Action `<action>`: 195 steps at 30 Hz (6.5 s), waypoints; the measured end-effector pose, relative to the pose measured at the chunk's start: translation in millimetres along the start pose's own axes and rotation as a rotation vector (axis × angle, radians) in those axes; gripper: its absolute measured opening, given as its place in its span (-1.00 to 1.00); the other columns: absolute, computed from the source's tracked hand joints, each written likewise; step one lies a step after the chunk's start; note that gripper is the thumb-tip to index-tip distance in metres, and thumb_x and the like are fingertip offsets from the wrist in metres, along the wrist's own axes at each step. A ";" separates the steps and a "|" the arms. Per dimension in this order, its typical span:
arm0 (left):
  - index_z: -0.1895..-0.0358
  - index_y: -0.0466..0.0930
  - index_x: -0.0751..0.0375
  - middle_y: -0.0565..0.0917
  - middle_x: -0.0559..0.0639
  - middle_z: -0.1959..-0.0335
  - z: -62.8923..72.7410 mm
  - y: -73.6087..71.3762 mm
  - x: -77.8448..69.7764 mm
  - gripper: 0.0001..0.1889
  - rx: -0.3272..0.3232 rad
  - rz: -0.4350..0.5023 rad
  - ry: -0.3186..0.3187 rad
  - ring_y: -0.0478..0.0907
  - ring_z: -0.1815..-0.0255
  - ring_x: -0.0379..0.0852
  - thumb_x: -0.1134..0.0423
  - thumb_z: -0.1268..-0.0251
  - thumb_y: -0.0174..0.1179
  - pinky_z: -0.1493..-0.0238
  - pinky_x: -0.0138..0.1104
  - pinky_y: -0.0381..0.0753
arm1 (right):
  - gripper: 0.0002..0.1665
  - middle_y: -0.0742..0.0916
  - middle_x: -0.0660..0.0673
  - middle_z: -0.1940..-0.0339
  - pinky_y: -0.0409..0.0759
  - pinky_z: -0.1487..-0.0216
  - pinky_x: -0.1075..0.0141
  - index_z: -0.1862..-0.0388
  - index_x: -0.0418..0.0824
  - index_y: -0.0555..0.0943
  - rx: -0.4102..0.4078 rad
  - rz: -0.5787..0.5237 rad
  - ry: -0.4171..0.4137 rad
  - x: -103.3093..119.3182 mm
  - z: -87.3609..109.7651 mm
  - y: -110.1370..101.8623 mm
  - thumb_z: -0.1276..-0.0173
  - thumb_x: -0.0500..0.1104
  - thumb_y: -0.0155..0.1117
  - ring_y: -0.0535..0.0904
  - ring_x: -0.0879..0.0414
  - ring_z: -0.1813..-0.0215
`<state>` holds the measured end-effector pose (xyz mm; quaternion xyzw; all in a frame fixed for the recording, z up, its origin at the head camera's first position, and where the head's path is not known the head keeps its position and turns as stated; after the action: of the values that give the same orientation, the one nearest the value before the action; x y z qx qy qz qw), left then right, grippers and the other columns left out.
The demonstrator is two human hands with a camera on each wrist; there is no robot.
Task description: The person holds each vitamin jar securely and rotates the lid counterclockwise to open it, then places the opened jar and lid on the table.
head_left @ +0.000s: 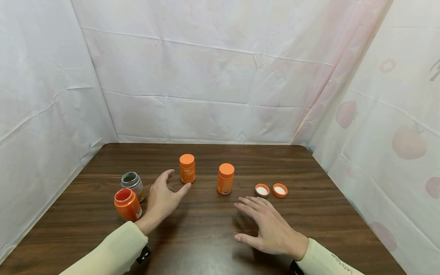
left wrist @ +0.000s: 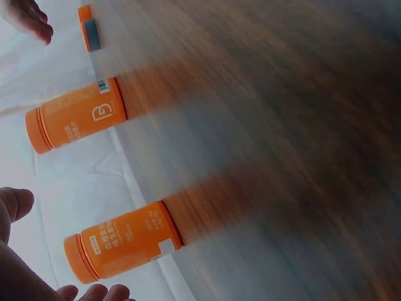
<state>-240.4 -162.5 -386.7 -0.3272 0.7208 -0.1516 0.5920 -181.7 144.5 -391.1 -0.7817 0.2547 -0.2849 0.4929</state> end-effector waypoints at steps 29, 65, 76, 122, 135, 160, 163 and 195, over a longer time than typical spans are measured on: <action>-0.46 0.30 0.32 0.50 0.31 -0.32 -30.4 19.9 13.5 -0.13 0.019 0.011 -0.098 0.43 -0.34 0.25 -0.13 -0.23 0.42 -0.29 0.11 0.43 | -0.08 0.53 -0.10 -0.46 0.26 -0.45 -0.14 -0.43 -0.02 0.52 -0.004 0.012 0.150 -8.3 -0.2 -1.4 -0.24 0.47 0.36 0.39 -0.11 -0.47; -0.48 0.33 0.21 0.49 0.23 -0.37 -58.7 41.1 27.9 -0.18 0.086 0.200 -0.129 0.41 -0.40 0.19 -0.01 -0.23 0.49 -0.38 0.09 0.36 | -0.07 0.50 -0.05 -0.50 0.23 -0.47 -0.12 -0.45 -0.01 0.49 0.038 -0.022 0.118 -3.5 1.2 3.8 -0.27 0.47 0.32 0.35 -0.08 -0.51; -0.50 0.31 0.25 0.49 0.25 -0.38 -63.4 42.9 27.4 -0.22 0.098 0.231 -0.153 0.42 -0.41 0.18 0.07 -0.30 0.45 -0.38 0.06 0.39 | -0.06 0.49 0.00 -0.50 0.22 -0.48 -0.08 -0.45 0.03 0.48 0.033 -0.010 0.105 -2.4 1.3 5.1 -0.28 0.55 0.21 0.34 -0.04 -0.51; -0.43 0.44 0.19 0.62 0.15 -0.22 -27.0 28.5 10.0 -0.34 0.154 0.175 -0.030 0.56 -0.18 0.08 0.02 -0.36 0.40 -0.20 -0.01 0.54 | -0.09 0.51 -0.09 -0.48 0.24 -0.45 -0.16 -0.44 -0.04 0.50 0.028 -0.051 0.111 -1.6 0.9 3.3 -0.25 0.41 0.40 0.36 -0.15 -0.49; -0.36 0.46 0.19 0.64 0.14 -0.19 -9.0 23.7 3.6 -0.40 0.178 0.202 0.005 0.57 -0.22 0.06 0.09 -0.33 0.43 -0.27 0.02 0.52 | -0.08 0.50 -0.04 -0.49 0.25 -0.45 -0.13 -0.44 -0.04 0.50 0.032 -0.041 0.117 -1.2 0.0 2.2 -0.25 0.43 0.37 0.35 -0.08 -0.50; -0.30 0.54 0.13 0.69 0.04 -0.10 16.6 22.2 -1.1 -0.41 0.219 0.252 0.048 0.63 -0.12 -0.01 0.14 -0.21 0.51 -0.21 -0.02 0.58 | -0.09 0.49 0.02 -0.49 0.27 -0.45 -0.11 -0.46 0.03 0.48 0.015 -0.056 0.106 -0.8 -0.1 2.8 -0.30 0.52 0.22 0.35 -0.02 -0.50; -0.29 0.54 0.12 0.69 0.03 -0.09 19.7 22.6 -2.8 -0.41 0.228 0.260 0.056 0.63 -0.12 -0.02 0.14 -0.20 0.52 -0.21 -0.02 0.58 | -0.09 0.49 0.02 -0.49 0.28 -0.44 -0.11 -0.45 0.02 0.48 0.005 -0.060 0.101 -0.6 -0.1 2.9 -0.30 0.52 0.23 0.36 -0.01 -0.49; -0.22 0.62 0.02 0.73 -0.14 0.01 47.1 29.1 -17.6 -0.42 0.258 0.257 0.167 0.65 -0.03 -0.16 0.17 -0.08 0.60 -0.16 -0.03 0.60 | -0.08 0.49 0.13 -0.47 0.40 -0.38 -0.05 -0.50 0.06 0.40 -0.042 -0.164 0.118 3.7 -0.7 3.2 -0.29 0.45 0.32 0.39 0.11 -0.46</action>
<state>-202.6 -121.6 -403.0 -0.1404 0.7778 -0.1924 0.5816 -180.0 140.4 -393.1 -0.7920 0.2244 -0.3645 0.4354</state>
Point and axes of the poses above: each hand's wrist, its own z-axis away from the middle knuckle, its own y-axis out of the palm, x = y × z, the point moved 6 cm from there along -z, towards the middle knuckle
